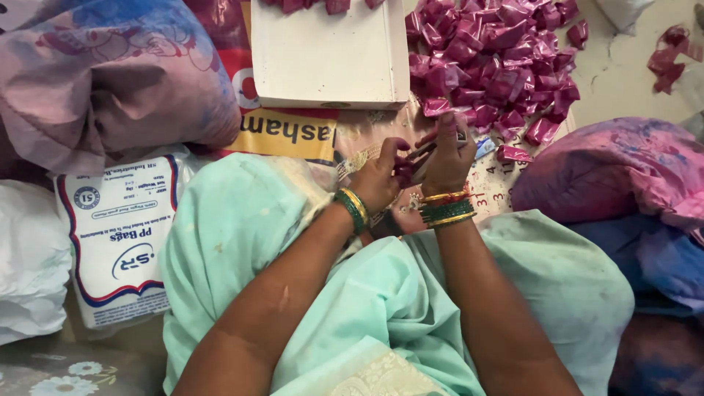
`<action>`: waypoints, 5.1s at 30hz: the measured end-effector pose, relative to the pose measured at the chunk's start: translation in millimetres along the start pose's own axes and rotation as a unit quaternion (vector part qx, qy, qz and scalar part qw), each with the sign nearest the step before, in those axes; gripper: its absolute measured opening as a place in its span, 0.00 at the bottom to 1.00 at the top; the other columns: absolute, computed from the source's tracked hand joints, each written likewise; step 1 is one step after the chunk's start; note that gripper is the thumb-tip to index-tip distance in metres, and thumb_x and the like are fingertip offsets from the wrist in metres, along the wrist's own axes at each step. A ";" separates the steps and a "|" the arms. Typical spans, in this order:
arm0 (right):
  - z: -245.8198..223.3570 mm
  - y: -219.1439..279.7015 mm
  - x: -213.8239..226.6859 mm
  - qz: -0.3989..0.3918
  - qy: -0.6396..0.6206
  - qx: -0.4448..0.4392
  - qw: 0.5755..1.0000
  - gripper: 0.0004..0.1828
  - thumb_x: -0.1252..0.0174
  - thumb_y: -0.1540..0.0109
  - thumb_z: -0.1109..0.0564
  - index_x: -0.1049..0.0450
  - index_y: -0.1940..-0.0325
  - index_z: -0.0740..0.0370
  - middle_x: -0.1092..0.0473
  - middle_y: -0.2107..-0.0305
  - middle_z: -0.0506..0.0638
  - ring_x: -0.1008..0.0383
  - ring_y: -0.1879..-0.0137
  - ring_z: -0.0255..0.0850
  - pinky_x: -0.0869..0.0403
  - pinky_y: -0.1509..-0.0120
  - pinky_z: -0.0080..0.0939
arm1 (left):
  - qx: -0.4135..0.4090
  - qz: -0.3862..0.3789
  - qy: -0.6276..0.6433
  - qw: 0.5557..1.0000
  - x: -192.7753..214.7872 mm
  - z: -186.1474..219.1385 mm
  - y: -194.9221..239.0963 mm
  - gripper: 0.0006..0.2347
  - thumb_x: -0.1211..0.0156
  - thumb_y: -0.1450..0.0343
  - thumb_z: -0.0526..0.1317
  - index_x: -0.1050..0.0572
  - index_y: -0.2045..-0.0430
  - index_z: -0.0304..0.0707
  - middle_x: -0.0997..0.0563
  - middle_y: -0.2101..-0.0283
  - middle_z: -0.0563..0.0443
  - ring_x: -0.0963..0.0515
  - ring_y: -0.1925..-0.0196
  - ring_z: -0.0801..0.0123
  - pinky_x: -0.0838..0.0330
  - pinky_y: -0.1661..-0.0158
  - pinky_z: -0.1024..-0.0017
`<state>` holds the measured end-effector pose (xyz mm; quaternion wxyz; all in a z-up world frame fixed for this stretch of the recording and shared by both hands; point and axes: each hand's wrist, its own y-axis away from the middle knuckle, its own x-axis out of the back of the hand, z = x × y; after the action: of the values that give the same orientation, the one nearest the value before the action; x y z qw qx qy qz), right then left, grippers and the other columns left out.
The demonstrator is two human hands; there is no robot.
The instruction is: The person manually places individually wrapped pink candies into small plastic bags.
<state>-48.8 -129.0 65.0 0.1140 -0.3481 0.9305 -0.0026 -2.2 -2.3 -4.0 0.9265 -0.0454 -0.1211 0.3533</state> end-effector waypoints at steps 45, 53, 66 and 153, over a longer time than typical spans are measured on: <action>12.1 9.0 -1.8 -0.060 0.053 0.009 0.997 0.21 0.40 0.32 0.40 0.28 0.64 0.61 0.32 0.80 0.45 0.30 0.76 0.33 0.33 0.72 0.32 | 0.016 0.017 -0.077 0.997 5.4 10.3 -3.0 0.32 0.37 0.33 0.30 0.46 0.37 0.51 0.15 0.64 0.38 0.15 0.64 0.42 0.22 0.64 0.52; 4.9 6.9 -2.6 -0.025 0.072 0.029 0.997 0.23 0.40 0.32 0.38 0.27 0.65 0.61 0.33 0.82 0.45 0.32 0.77 0.34 0.35 0.73 0.34 | 0.039 0.026 0.004 0.999 8.1 20.7 -2.1 0.31 0.32 0.36 0.33 0.42 0.40 0.46 0.15 0.63 0.41 0.12 0.61 0.54 0.19 0.61 0.61; 13.6 1.2 3.9 0.030 0.034 0.024 0.999 0.26 0.37 0.35 0.35 0.32 0.71 0.58 0.36 0.84 0.45 0.33 0.80 0.36 0.31 0.74 0.37 | -0.025 0.059 -0.037 0.997 -2.4 8.5 0.8 0.14 0.27 0.42 0.37 0.20 0.64 0.37 0.16 0.66 0.41 0.14 0.64 0.56 0.20 0.60 0.64; 43.5 37.2 -18.5 -0.107 0.244 -0.136 0.954 0.06 0.40 0.37 0.60 0.22 0.61 0.66 0.22 0.72 0.50 0.23 0.67 0.33 0.24 0.62 0.35 | 0.108 0.059 -0.370 0.921 139.3 -87.5 -338.8 0.48 0.24 0.45 0.46 0.48 0.28 0.49 0.28 0.42 0.26 0.26 0.41 0.36 0.28 0.45 0.54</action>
<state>-50.0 -85.6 23.4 -0.1658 -0.4467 0.8788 0.0274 338.8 -162.3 -4.3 0.7924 0.1821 -0.4139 0.4094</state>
